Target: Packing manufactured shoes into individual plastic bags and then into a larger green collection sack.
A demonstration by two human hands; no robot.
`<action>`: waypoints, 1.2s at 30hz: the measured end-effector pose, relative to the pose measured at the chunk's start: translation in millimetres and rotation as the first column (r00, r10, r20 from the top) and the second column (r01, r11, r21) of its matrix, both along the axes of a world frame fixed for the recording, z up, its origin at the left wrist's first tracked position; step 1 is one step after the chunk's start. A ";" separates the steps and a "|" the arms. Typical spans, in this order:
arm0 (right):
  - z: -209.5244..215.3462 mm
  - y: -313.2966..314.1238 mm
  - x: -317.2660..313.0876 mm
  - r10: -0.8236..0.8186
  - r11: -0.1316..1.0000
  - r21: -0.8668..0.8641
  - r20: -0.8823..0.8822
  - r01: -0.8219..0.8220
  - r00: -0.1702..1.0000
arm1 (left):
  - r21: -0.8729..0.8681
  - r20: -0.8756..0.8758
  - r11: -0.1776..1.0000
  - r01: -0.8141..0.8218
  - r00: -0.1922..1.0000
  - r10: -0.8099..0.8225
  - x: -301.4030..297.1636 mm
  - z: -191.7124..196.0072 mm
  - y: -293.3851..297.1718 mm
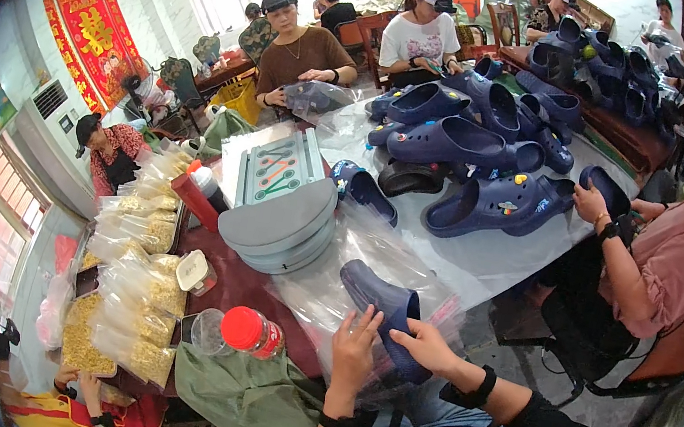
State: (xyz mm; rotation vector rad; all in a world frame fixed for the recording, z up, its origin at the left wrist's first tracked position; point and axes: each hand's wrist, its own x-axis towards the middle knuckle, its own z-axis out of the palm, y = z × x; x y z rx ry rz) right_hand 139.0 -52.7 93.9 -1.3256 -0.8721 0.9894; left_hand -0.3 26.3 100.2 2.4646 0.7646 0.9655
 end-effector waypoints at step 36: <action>20.8 -58.8 9.3 -0.018 0.985 -0.168 0.032 0.023 0.999 | 0.154 -0.191 0.985 0.072 0.981 -0.041 9.4 14.3 -20.8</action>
